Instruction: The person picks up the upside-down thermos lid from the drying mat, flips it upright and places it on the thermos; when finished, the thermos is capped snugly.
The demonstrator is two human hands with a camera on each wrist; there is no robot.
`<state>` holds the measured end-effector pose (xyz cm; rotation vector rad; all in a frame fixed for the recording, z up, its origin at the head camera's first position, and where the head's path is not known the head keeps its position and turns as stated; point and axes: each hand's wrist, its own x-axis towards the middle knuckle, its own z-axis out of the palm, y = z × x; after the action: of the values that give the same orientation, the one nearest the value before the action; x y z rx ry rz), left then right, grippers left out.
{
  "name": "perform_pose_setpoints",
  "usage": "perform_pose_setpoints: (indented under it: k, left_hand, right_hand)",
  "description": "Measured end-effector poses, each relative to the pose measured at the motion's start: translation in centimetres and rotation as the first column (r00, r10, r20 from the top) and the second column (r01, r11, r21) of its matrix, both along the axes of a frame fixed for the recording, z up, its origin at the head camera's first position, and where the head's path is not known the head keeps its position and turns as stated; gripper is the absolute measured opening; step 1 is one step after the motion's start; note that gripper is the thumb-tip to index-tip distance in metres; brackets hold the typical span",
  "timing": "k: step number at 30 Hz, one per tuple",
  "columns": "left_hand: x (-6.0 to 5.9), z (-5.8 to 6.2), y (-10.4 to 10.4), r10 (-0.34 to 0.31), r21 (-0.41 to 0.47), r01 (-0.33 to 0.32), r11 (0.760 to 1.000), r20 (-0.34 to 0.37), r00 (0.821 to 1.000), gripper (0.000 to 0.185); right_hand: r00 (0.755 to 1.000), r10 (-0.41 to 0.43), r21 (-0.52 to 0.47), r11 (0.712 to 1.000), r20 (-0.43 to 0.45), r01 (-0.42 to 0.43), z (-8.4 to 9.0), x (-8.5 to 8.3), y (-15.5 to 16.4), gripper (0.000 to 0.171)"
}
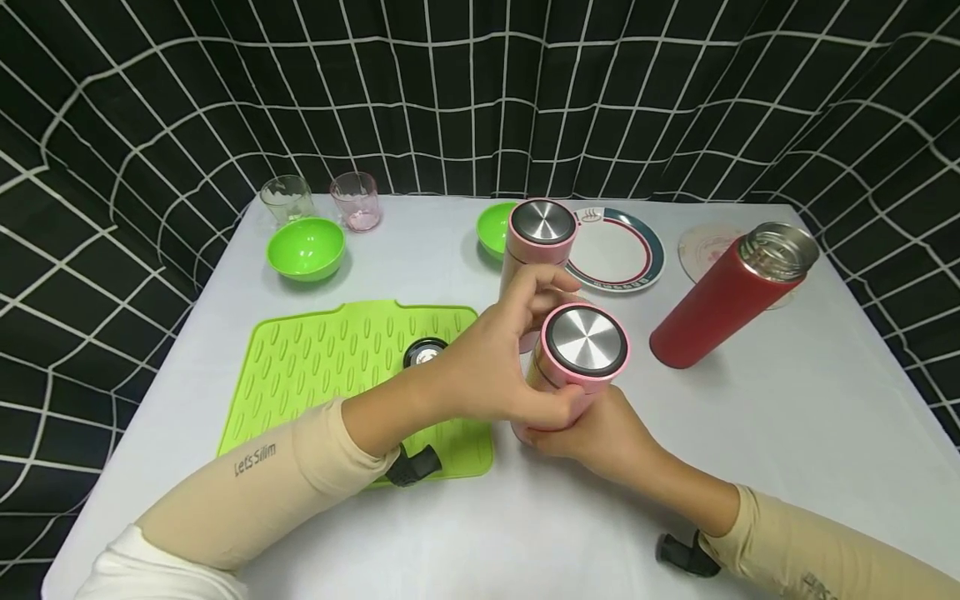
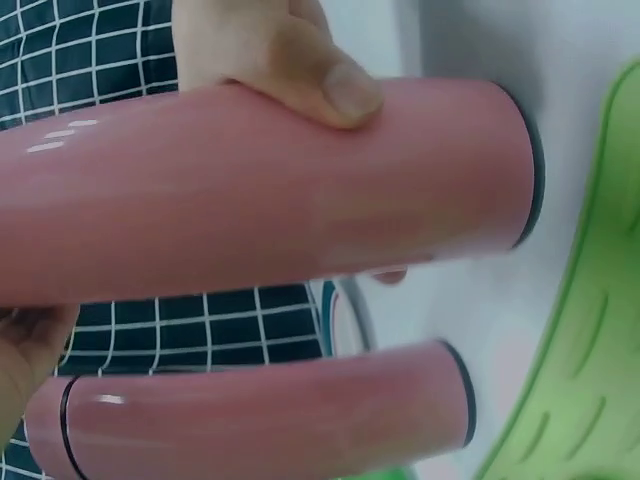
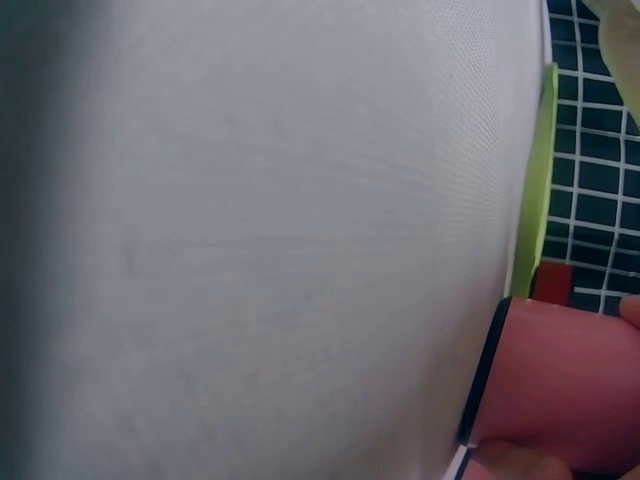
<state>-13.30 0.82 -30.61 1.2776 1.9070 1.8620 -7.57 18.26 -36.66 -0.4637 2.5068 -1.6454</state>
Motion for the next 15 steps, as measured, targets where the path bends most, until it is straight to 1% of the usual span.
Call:
perform_pose_setpoints:
  k: [1, 3, 5, 6, 8, 9, 11, 12, 13, 14, 15]
  left_hand:
    - [0.03, -0.02, 0.03, -0.014, 0.013, 0.014, 1.000, 0.006, 1.000, 0.084]
    - [0.06, -0.03, 0.08, 0.008, -0.004, -0.008, 1.000, -0.006, 1.000, 0.086]
    - [-0.08, 0.00, 0.13, 0.038, -0.032, -0.039, 0.999, -0.040, 0.998, 0.084]
    - [-0.20, 0.08, 0.10, 0.041, -0.044, -0.043, 0.998, -0.041, 0.998, 0.081]
    - [-0.43, 0.21, -0.07, 0.023, -0.062, -0.025, 0.998, -0.033, 0.999, 0.073]
    - [-0.54, 0.27, -0.14, 0.001, -0.062, -0.003, 0.998, -0.029, 1.000, 0.070]
    - [-0.62, 0.43, -0.24, -0.027, -0.072, 0.025, 0.997, -0.021, 0.999, 0.074]
    - [-0.60, 0.47, -0.25, -0.021, -0.084, 0.019, 0.996, -0.021, 1.000, 0.075]
    - [-0.56, 0.48, -0.23, 0.001, -0.098, -0.004, 0.995, -0.035, 0.999, 0.076]
    - [-0.54, 0.50, -0.21, 0.021, -0.110, -0.026, 0.994, -0.044, 0.999, 0.076]
    - [-0.56, 0.53, -0.21, 0.030, -0.109, -0.034, 0.993, -0.038, 0.999, 0.076]
  right_hand:
    - [1.000, 0.002, 0.001, 1.000, 0.002, -0.002, 0.00, 0.01, 0.06, 0.039]
    - [1.000, -0.007, 0.011, 1.000, 0.005, 0.007, 0.04, 0.10, 0.14, 0.041]
    - [1.000, -0.018, 0.015, 1.000, 0.011, 0.018, 0.05, 0.16, 0.18, 0.044]
    - [1.000, -0.016, 0.014, 1.000, 0.009, 0.016, -0.34, 0.05, 0.30, 0.046]
    - [1.000, -0.010, 0.009, 1.000, -0.002, 0.010, -0.43, -0.04, 0.26, 0.046]
    - [1.000, -0.009, 0.006, 1.000, -0.011, 0.009, -0.48, -0.07, 0.22, 0.046]
    - [1.000, 0.001, -0.018, 1.000, -0.006, -0.001, -0.43, -0.10, 0.16, 0.044]
    - [1.000, -0.009, -0.013, 1.000, -0.004, 0.009, -0.37, -0.03, 0.09, 0.045]
    - [1.000, -0.020, -0.006, 1.000, 0.002, 0.020, 0.09, 0.15, -0.12, 0.045]
    - [1.000, -0.028, 0.005, 1.000, 0.003, 0.028, 0.20, 0.20, -0.22, 0.047]
    - [0.999, -0.031, 0.009, 0.999, 0.006, 0.031, 0.28, 0.20, -0.29, 0.049]
